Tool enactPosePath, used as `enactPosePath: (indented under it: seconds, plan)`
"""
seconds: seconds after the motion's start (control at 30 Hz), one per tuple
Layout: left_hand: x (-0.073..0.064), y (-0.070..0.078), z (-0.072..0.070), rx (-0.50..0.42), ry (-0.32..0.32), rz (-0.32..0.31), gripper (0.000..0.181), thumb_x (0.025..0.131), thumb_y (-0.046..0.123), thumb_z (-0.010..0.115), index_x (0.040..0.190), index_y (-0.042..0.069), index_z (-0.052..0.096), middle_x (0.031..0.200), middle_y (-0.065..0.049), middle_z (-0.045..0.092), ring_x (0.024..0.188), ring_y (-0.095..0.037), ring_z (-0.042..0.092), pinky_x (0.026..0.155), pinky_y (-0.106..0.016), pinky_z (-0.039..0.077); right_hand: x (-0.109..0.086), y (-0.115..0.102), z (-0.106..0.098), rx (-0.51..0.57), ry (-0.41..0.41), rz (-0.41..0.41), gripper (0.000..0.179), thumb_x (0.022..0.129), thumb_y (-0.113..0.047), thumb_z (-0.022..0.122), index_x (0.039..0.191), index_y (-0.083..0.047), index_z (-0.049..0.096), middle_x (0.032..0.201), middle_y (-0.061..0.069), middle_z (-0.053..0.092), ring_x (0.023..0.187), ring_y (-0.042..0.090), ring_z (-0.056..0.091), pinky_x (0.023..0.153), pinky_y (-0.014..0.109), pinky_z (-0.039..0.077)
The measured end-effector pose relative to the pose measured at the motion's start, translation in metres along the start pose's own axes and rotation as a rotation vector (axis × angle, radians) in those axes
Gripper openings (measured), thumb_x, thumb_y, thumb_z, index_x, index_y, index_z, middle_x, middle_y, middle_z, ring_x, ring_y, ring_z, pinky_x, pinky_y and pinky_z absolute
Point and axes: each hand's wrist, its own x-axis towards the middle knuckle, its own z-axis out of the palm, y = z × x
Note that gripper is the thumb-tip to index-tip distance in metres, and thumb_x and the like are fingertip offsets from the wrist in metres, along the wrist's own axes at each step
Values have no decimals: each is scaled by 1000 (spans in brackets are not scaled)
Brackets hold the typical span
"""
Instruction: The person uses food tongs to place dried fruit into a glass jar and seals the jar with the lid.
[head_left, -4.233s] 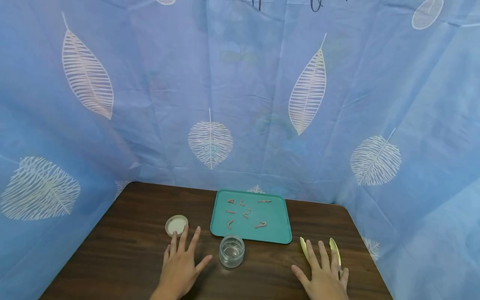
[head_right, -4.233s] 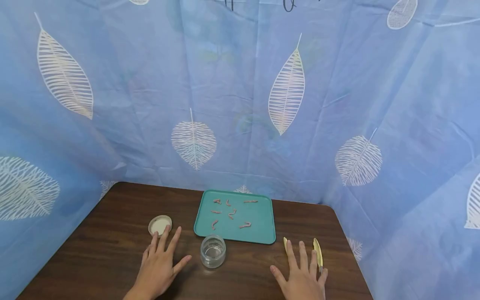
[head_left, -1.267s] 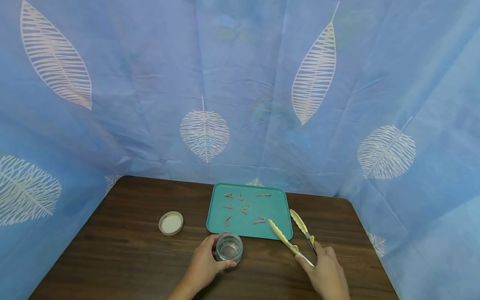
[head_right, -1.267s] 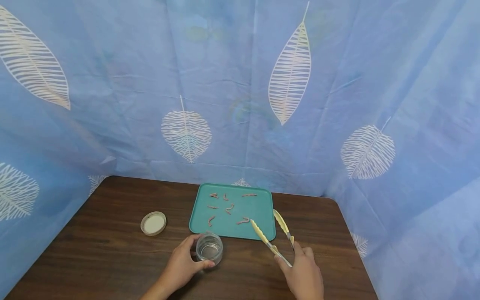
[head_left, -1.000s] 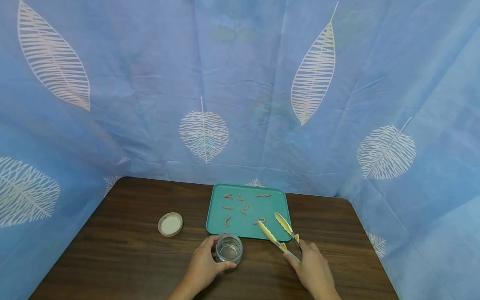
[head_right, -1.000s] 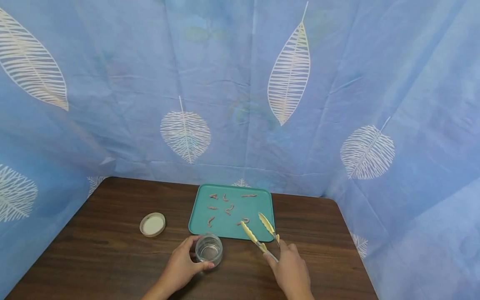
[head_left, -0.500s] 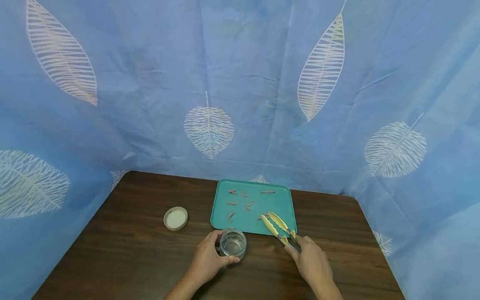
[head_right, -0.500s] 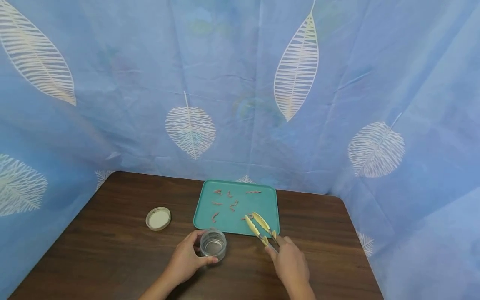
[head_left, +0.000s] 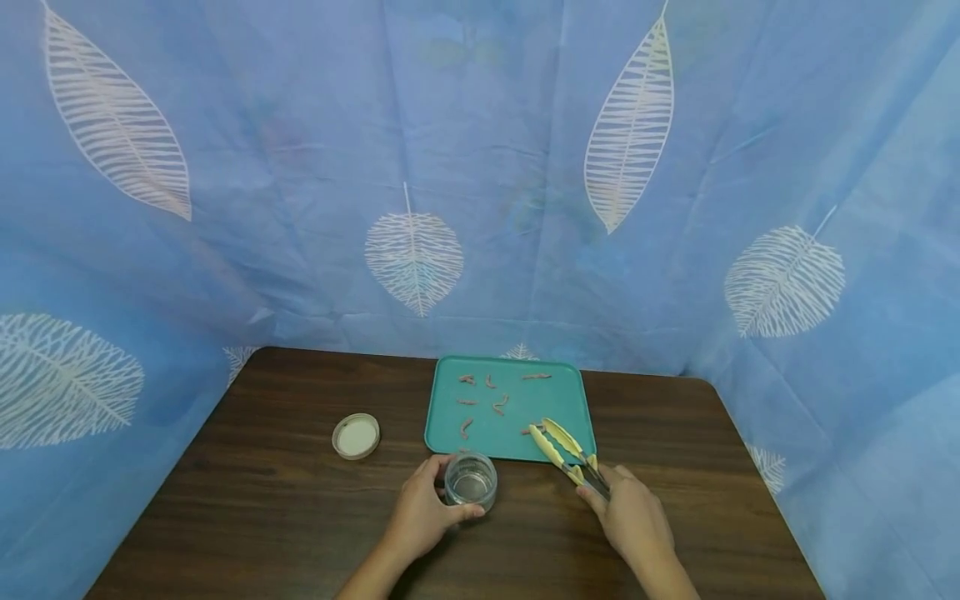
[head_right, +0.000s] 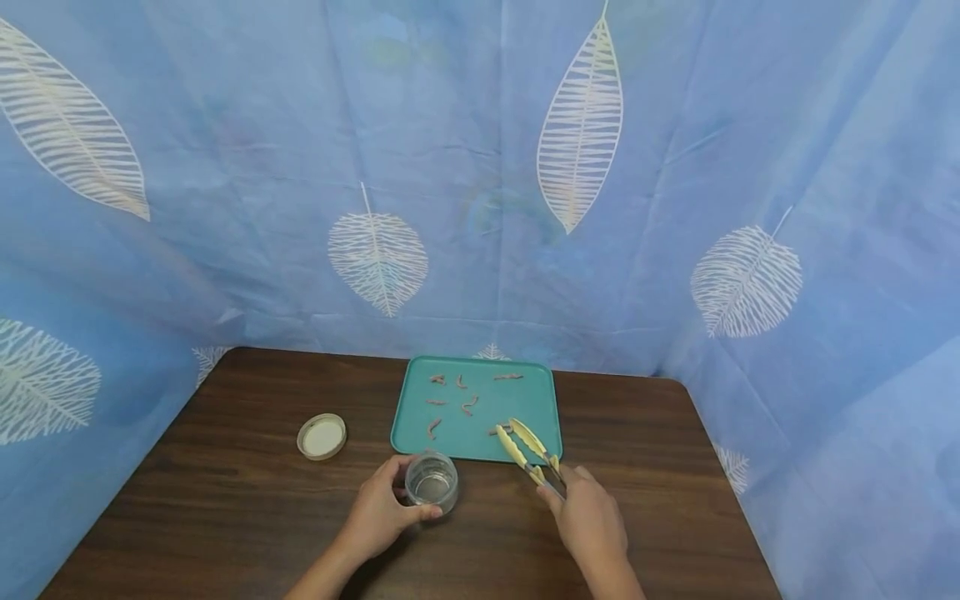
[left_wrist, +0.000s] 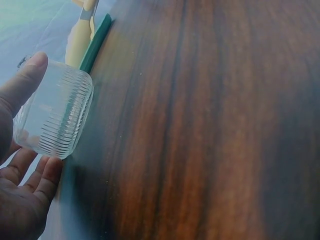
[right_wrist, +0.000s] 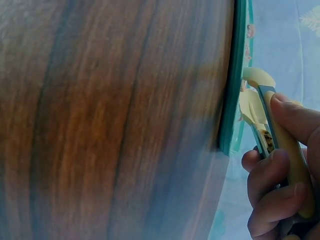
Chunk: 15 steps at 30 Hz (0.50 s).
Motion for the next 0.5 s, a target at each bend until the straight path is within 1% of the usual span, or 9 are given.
enactPosePath:
  seconds: [0.03,0.23,0.27,0.43,0.5]
  plan:
    - [0,0,0,3,-2,0,88,72,42,101,143,7,62,131,-12,70,115,-27,70,91,-32,64,-1,0,-1,-3,4,1,61,98,-39,81,141,4,69,112,11,76,75,14,61,66,39,58]
    - [0,1,1,1,3,2,88,72,41,101,143,7,62,131,-13,70,113,-27,70,90,-31,64,-5,-1,-8,0,20,-8,63,99,-38,80,140,8,67,114,14,75,74,15,61,66,38,59]
    - [0,1,1,-2,3,1,88,72,40,102,143,7,62,132,-13,70,114,-27,70,90,-32,64,-6,-2,-9,6,16,-5,63,99,-38,80,141,7,66,114,14,75,73,15,60,66,38,59]
    - [0,0,1,-16,2,4,86,73,37,102,143,7,62,132,-12,69,116,-29,70,91,-33,65,-12,-9,-17,26,14,1,63,100,-39,79,142,5,67,120,14,75,76,15,63,67,40,60]
    - [0,-1,1,-20,0,5,85,73,36,102,142,7,62,131,-12,70,118,-30,70,92,-34,65,-16,-12,-19,34,36,-11,62,99,-39,80,141,5,68,120,15,76,79,16,67,68,42,60]
